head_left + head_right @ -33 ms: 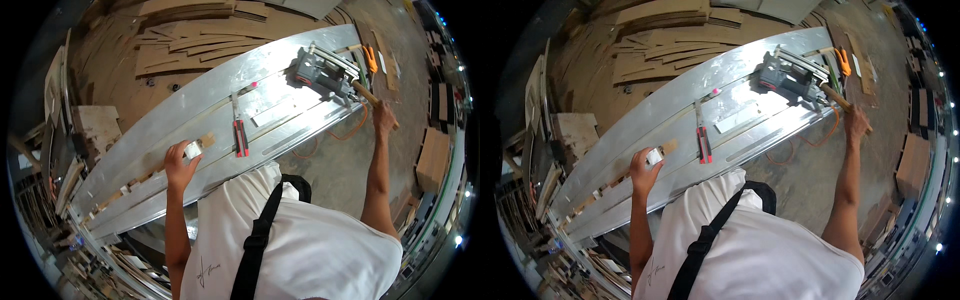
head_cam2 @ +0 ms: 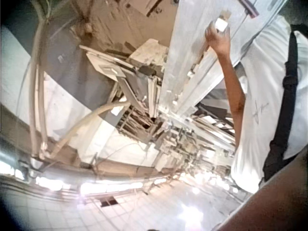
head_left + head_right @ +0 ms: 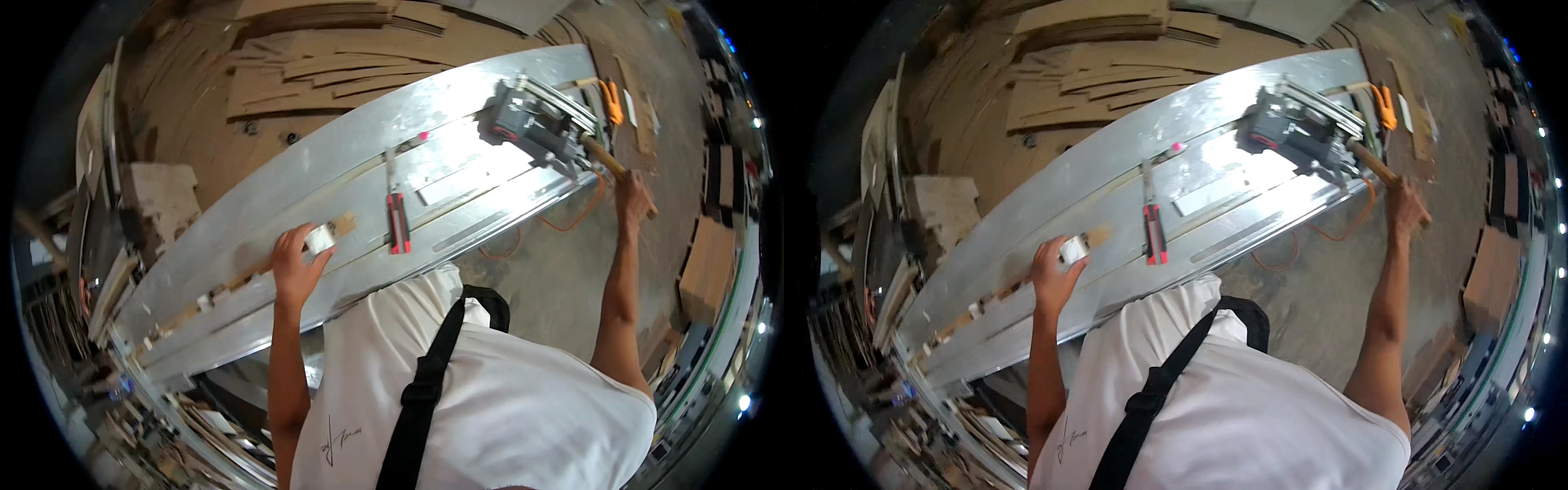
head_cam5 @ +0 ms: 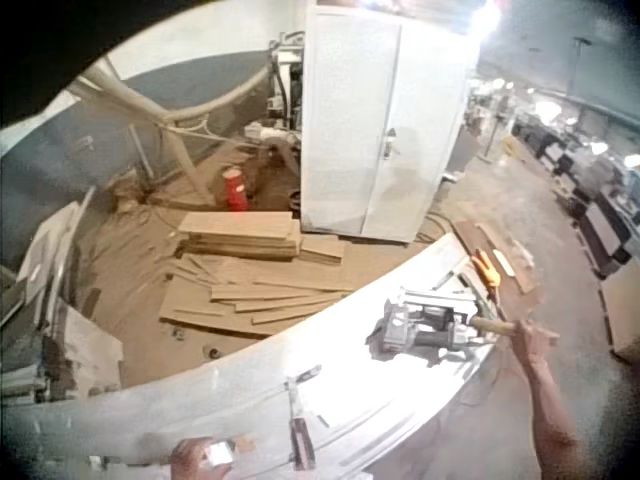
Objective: The person aligns wood pieces on a metal workbench, uses a scraper to clean a surface, secures a wood block using a pneumatic stapler, hammers a piece, and applies glue from a bottle.
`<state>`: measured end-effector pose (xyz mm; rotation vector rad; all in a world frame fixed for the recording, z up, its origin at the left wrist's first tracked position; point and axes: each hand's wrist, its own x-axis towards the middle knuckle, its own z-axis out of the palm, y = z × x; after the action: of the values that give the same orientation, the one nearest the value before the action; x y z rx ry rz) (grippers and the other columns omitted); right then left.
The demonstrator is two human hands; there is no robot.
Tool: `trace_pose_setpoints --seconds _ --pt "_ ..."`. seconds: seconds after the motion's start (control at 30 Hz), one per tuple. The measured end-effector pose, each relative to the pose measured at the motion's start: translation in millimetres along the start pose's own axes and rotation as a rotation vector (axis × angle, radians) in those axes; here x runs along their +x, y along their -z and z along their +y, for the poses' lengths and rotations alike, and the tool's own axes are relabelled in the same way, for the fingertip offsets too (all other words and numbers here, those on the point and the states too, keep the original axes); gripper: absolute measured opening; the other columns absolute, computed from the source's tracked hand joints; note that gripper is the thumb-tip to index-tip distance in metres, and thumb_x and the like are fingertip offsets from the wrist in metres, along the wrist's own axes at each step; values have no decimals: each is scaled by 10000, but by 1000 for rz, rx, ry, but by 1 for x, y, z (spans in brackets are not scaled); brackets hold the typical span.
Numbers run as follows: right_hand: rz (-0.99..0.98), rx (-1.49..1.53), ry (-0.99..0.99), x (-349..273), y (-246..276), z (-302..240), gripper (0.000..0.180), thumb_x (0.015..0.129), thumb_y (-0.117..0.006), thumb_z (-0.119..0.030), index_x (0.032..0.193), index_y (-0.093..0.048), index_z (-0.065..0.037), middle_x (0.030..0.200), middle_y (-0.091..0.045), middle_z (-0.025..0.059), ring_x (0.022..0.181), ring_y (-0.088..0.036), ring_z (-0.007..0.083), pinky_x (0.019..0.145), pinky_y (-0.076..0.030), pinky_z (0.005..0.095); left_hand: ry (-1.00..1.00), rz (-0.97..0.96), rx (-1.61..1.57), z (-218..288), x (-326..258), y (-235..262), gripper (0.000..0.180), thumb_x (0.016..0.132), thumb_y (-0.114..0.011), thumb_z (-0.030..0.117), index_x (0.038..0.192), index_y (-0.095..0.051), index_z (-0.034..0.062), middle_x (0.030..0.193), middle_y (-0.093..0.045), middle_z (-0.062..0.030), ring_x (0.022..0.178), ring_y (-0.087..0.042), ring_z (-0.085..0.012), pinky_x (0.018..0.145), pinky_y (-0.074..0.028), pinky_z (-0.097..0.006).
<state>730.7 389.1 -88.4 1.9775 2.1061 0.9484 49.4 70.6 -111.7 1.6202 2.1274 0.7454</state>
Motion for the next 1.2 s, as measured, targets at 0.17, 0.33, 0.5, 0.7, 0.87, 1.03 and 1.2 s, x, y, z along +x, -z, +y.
trace_pose_setpoints --seconds 0.17,0.33,0.5,0.7,0.87,1.03,1.2 --pt "-67 -204 -103 -28 14 6 223 961 -663 -370 1113 -739 -226 938 -752 22 871 -745 297 750 -555 495 -48 40 -71 0 7 10 506 759 -910 280 1172 -700 77 1143 -730 -112 1034 -679 -334 896 -544 -424" --pt "100 -276 -123 -23 43 33 167 978 -674 -298 989 -779 -168 865 -760 42 793 -741 267 698 -557 442 -71 11 -157 -1 9 8 513 747 -918 276 1172 -703 87 1138 -735 -96 1055 -682 -324 919 -540 -414" --pt "44 -112 -609 19 111 30 368 901 -754 -523 899 -769 -155 864 -767 80 786 -734 245 720 -566 410 -6 79 -144 -10 -5 5 510 720 -924 203 1169 -713 85 1128 -736 -117 1051 -688 -330 936 -534 -431" --pt "63 1149 -465 -44 168 -9 389 992 -717 -421 1061 -715 -38 764 -628 18 765 -617 159 760 -527 359 -79 101 -57 -10 4 8 519 737 -917 346 1144 -722 90 1118 -753 -85 1063 -692 -289 1010 -488 -408" --pt "-410 1747 42 -65 292 -204 436 1031 -692 -273 1362 -616 0 794 -599 -17 772 -563 79 721 -473 236 -152 176 1 -25 -2 9 527 729 -916 378 1141 -733 105 1109 -762 -70 1056 -694 -265 1045 -455 -380" --pt "-760 1493 274 -101 358 -309 393 951 -783 -352 1069 -708 15 730 -585 -16 592 -460 115 543 -388 310 -97 207 -150 -35 -9 -2 494 709 -925 346 1106 -755 108 1087 -775 -57 1025 -707 -251 971 -502 -387" --pt "-532 1002 508 -115 378 -331 364 968 -751 -356 1003 -705 4 718 -655 175 586 -625 337 586 -482 408 -116 202 -190 -32 -7 2 465 690 -922 305 1083 -766 111 1061 -780 -50 988 -726 -241 910 -523 -388"
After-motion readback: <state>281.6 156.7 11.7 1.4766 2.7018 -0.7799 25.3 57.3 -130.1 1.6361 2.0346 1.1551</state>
